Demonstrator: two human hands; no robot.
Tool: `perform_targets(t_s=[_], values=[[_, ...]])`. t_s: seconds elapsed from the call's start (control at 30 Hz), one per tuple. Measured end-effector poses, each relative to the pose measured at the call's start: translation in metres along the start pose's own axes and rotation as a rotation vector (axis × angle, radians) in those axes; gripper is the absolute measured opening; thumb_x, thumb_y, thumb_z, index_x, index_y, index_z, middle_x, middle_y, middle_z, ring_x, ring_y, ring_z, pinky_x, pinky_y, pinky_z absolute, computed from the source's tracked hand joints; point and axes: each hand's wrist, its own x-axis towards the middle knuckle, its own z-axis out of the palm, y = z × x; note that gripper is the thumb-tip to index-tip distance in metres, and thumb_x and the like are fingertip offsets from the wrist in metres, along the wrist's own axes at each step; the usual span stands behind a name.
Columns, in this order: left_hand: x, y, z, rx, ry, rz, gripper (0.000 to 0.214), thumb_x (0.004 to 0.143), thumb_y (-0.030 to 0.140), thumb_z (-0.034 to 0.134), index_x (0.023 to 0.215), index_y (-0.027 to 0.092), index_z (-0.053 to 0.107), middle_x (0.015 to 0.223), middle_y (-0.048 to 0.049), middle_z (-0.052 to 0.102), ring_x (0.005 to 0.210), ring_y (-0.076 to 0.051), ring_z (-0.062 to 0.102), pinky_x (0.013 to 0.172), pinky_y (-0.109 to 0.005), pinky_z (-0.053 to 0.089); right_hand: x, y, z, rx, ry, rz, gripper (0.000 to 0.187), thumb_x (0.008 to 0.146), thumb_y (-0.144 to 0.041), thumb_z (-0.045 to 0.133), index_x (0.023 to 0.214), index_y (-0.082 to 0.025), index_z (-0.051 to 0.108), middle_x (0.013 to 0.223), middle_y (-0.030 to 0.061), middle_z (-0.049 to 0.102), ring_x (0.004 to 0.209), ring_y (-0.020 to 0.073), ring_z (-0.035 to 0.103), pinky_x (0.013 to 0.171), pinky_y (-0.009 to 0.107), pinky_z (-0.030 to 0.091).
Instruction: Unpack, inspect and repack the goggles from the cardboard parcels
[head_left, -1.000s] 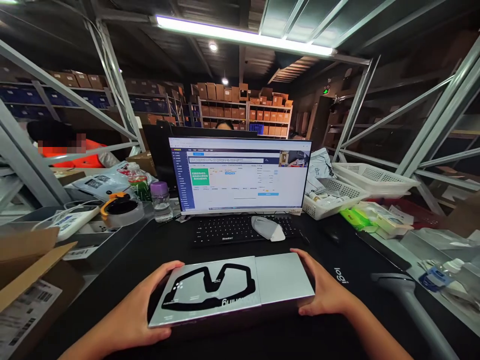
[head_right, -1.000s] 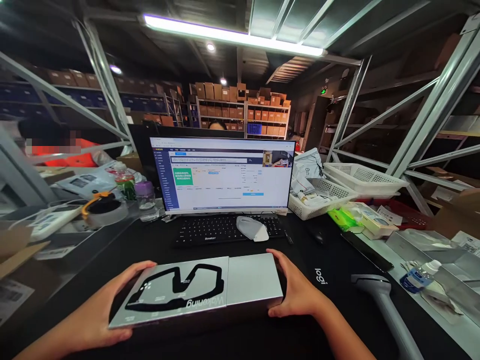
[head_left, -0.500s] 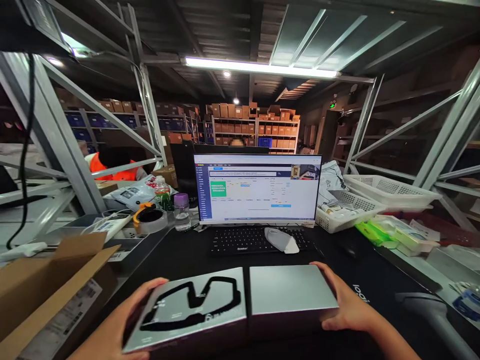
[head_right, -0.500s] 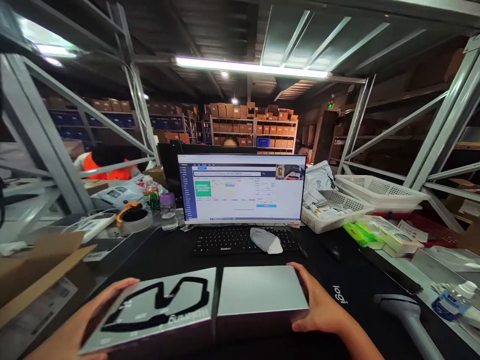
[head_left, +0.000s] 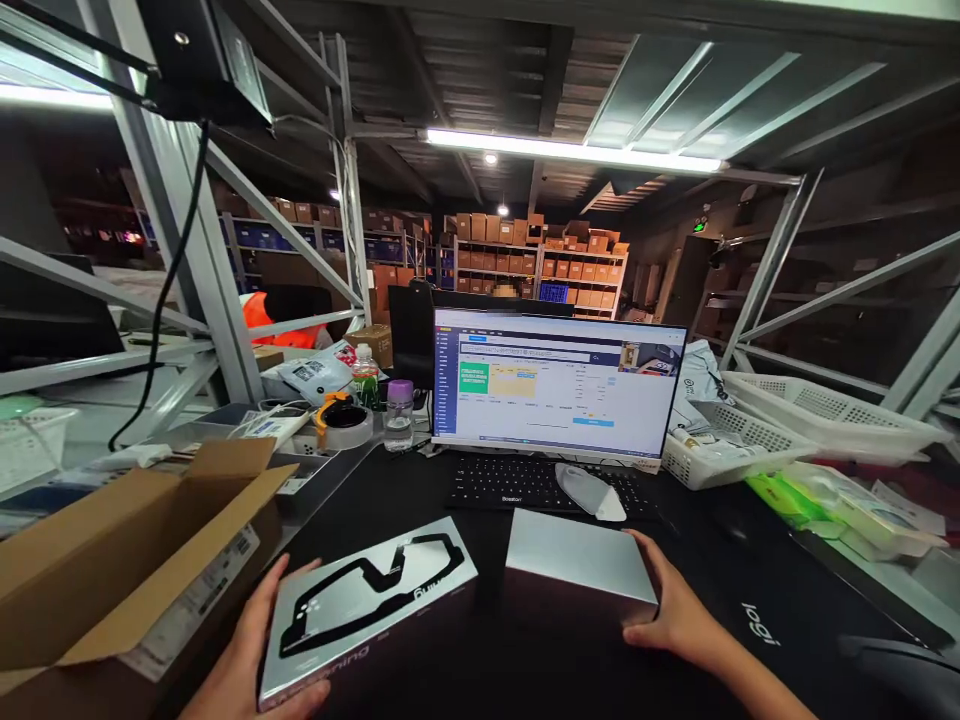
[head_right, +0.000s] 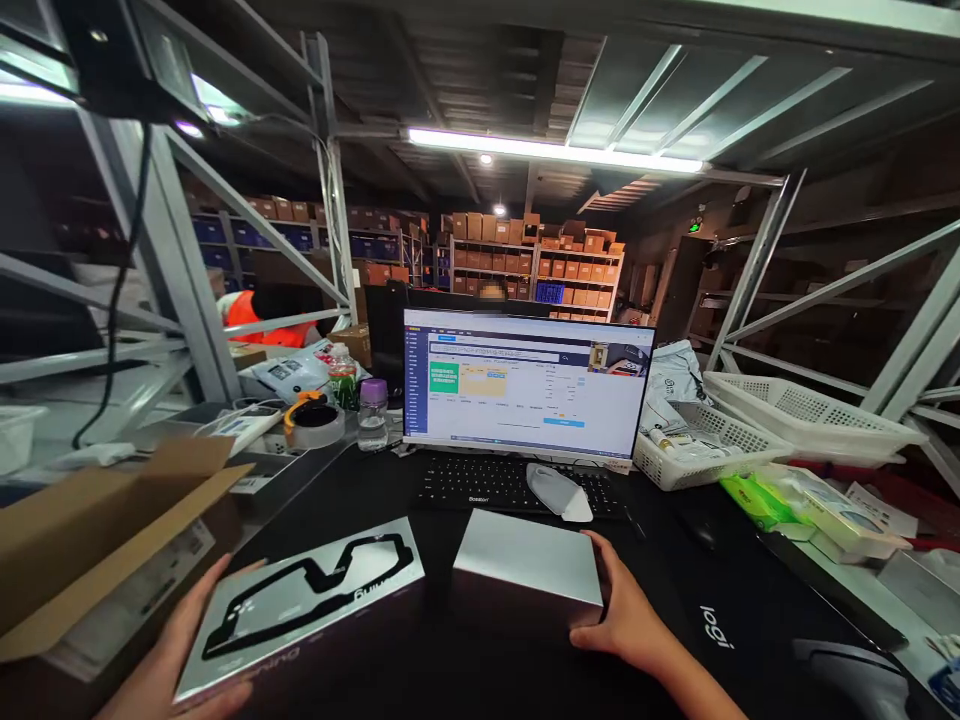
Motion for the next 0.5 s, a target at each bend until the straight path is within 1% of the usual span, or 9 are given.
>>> perform_targets(t_s=[0.07, 0.1, 0.17, 0.2, 0.23, 0.27, 0.33, 0.4, 0.5], values=[[-0.007, -0.029, 0.005, 0.017, -0.027, -0.031, 0.103, 0.076, 0.061, 0.061, 0.158, 0.025, 0.011, 0.154, -0.0161, 0.045, 0.136, -0.038, 0.050, 0.114, -0.058, 0.038, 0.003, 0.003, -0.007, 0.013, 0.034, -0.018, 0.106, 0.054, -0.030, 0.083, 0.145, -0.018, 0.031, 0.146, 0.0210, 0.047, 0.137, 0.0373, 0.046, 0.117, 0.050, 0.034], [-0.010, -0.041, 0.006, 0.036, -0.055, -0.041, 0.104, 0.072, 0.057, 0.065, 0.157, 0.022, 0.016, 0.150, -0.0184, 0.050, 0.132, -0.039, 0.054, 0.111, -0.057, 0.042, 0.004, 0.003, -0.010, 0.007, 0.048, -0.027, 0.106, 0.055, -0.032, 0.083, 0.145, -0.018, 0.029, 0.147, 0.0216, 0.046, 0.137, 0.0376, 0.046, 0.116, 0.051, 0.034], [-0.015, -0.053, 0.004, 0.098, -0.095, -0.040, 0.104, 0.061, 0.051, 0.074, 0.149, 0.018, 0.029, 0.139, -0.0222, 0.059, 0.124, -0.041, 0.060, 0.104, -0.056, 0.050, 0.000, 0.000, -0.015, -0.023, 0.068, -0.056, 0.108, 0.058, -0.035, 0.082, 0.147, -0.018, 0.024, 0.149, 0.0220, 0.043, 0.139, 0.0374, 0.044, 0.115, 0.052, 0.035], [-0.016, -0.052, 0.000, 0.130, -0.079, -0.040, 0.101, 0.058, 0.050, 0.076, 0.145, 0.018, 0.035, 0.135, -0.0227, 0.062, 0.120, -0.042, 0.063, 0.101, -0.056, 0.052, -0.003, -0.003, -0.016, -0.055, 0.086, -0.074, 0.108, 0.060, -0.036, 0.082, 0.148, -0.019, 0.023, 0.150, 0.0214, 0.042, 0.139, 0.0372, 0.043, 0.115, 0.052, 0.035], [-0.016, -0.045, -0.004, 0.150, -0.043, -0.043, 0.096, 0.059, 0.052, 0.076, 0.142, 0.020, 0.039, 0.134, -0.0219, 0.062, 0.119, -0.042, 0.064, 0.098, -0.056, 0.054, -0.008, -0.006, -0.015, -0.103, 0.121, -0.092, 0.108, 0.061, -0.036, 0.082, 0.149, -0.021, 0.022, 0.150, 0.0203, 0.042, 0.139, 0.0371, 0.044, 0.115, 0.053, 0.035], [-0.014, -0.034, -0.010, 0.147, -0.025, -0.025, 0.090, 0.065, 0.055, 0.074, 0.142, 0.022, 0.039, 0.138, -0.0197, 0.060, 0.121, -0.040, 0.063, 0.098, -0.054, 0.055, -0.014, -0.009, -0.013, -0.164, 0.169, -0.116, 0.107, 0.063, -0.037, 0.082, 0.150, -0.022, 0.022, 0.149, 0.0192, 0.042, 0.138, 0.0374, 0.045, 0.114, 0.055, 0.036], [-0.009, -0.003, -0.023, 0.113, 0.084, 0.023, 0.083, 0.072, 0.060, 0.068, 0.142, 0.027, 0.039, 0.143, -0.0162, 0.056, 0.123, -0.039, 0.062, 0.094, -0.054, 0.058, -0.028, -0.011, -0.005, -0.292, 0.283, -0.198, 0.104, 0.066, -0.039, 0.083, 0.150, -0.023, 0.024, 0.148, 0.0188, 0.044, 0.135, 0.0392, 0.048, 0.111, 0.058, 0.039], [-0.001, 0.031, -0.033, 0.146, 0.231, 0.077, 0.085, 0.071, 0.063, 0.068, 0.143, 0.026, 0.040, 0.145, -0.0164, 0.053, 0.126, -0.042, 0.059, 0.095, -0.059, 0.056, -0.041, -0.009, 0.004, -0.366, 0.372, -0.351, 0.098, 0.070, -0.040, 0.082, 0.149, -0.022, 0.028, 0.146, 0.0204, 0.046, 0.132, 0.0411, 0.050, 0.108, 0.059, 0.043], [0.014, 0.071, -0.034, 0.196, 0.281, 0.243, 0.089, 0.070, 0.059, 0.071, 0.145, 0.025, 0.038, 0.141, -0.0162, 0.053, 0.127, -0.041, 0.056, 0.102, -0.062, 0.051, -0.058, 0.002, 0.018, -0.363, 0.431, -0.617, 0.077, 0.080, -0.032, 0.077, 0.146, -0.026, 0.039, 0.133, 0.0159, 0.060, 0.125, 0.0379, 0.059, 0.105, 0.055, 0.051]])
